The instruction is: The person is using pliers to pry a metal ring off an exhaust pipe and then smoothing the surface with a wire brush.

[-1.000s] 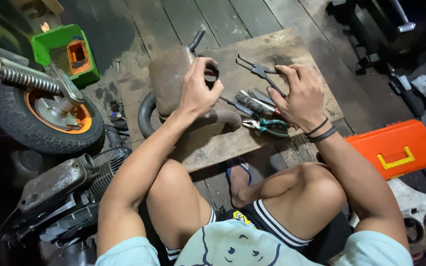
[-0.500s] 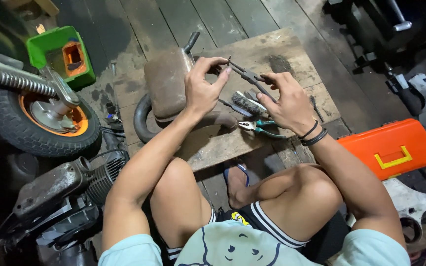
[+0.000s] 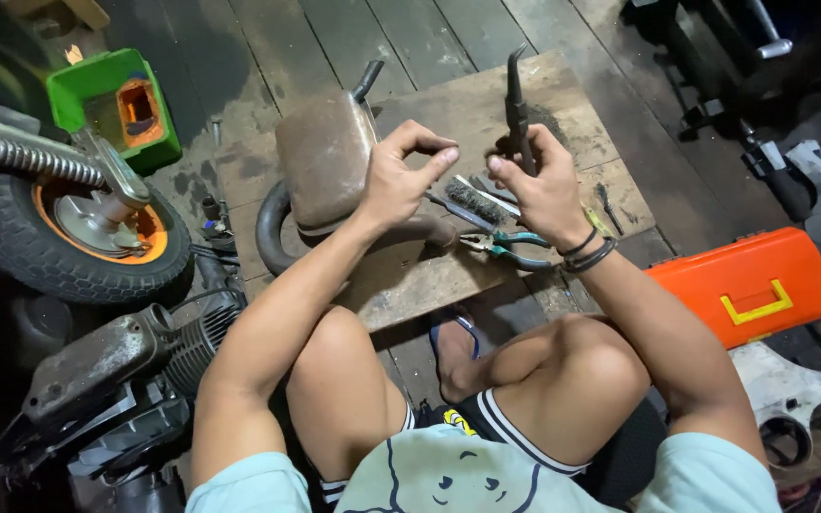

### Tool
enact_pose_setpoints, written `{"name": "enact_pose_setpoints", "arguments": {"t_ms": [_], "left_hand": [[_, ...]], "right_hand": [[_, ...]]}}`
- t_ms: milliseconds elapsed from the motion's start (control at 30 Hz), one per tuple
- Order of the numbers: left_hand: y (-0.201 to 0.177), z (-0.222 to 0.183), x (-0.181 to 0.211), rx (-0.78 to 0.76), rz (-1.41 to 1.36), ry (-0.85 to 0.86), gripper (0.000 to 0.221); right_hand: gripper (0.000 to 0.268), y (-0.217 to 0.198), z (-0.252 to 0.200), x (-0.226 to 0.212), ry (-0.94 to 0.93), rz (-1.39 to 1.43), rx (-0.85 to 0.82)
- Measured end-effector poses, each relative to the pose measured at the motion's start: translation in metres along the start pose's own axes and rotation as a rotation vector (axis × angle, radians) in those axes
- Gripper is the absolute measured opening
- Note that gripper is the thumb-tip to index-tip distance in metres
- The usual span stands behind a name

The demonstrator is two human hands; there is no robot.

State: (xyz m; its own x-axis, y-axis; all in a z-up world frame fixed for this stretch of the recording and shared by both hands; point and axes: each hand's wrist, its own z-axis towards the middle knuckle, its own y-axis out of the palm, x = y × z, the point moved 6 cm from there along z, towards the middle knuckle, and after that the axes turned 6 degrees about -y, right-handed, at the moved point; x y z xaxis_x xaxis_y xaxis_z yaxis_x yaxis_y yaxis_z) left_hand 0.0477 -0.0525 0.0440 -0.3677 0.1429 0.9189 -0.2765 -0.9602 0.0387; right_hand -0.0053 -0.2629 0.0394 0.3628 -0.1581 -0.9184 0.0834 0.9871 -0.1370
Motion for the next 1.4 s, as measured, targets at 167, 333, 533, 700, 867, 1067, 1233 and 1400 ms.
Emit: {"name": "enact_pose_setpoints", "arguments": {"t_ms": [167, 333, 533, 700, 867, 1067, 1233, 1400], "left_hand": [[0.005, -0.003, 0.008, -0.021, 0.083, 0.017, 0.011], [0.005, -0.004, 0.01, -0.037, 0.149, 0.042, 0.011], [0.014, -0.006, 0.011, -0.08, 0.164, 0.053, 0.008], [0.016, -0.004, 0.002, -0.12, 0.193, 0.044, 0.008], [0.018, -0.005, 0.002, -0.127, 0.193, 0.032, 0.008], [0.016, -0.003, -0.005, -0.162, 0.242, -0.13, 0.036], [0.011, -0.004, -0.028, -0.224, 0.41, -0.257, 0.059], [0.01, -0.002, -0.029, -0.195, 0.455, -0.193, 0.055]], "right_hand": [[0.031, 0.013, 0.006, -0.019, 0.004, -0.004, -0.037], [0.034, 0.016, 0.002, -0.012, 0.075, 0.02, -0.061], [0.028, 0.015, 0.002, -0.013, 0.075, -0.009, -0.052], [0.027, 0.014, 0.001, -0.012, 0.119, 0.039, -0.047], [0.025, 0.012, 0.001, -0.011, 0.102, 0.016, -0.042], [0.028, -0.012, 0.018, 0.001, -0.034, -0.256, -0.016], [0.023, -0.074, 0.043, 0.031, -0.124, -0.69, 0.061], [0.026, -0.119, 0.057, 0.07, 0.095, -0.872, 0.181]]}}
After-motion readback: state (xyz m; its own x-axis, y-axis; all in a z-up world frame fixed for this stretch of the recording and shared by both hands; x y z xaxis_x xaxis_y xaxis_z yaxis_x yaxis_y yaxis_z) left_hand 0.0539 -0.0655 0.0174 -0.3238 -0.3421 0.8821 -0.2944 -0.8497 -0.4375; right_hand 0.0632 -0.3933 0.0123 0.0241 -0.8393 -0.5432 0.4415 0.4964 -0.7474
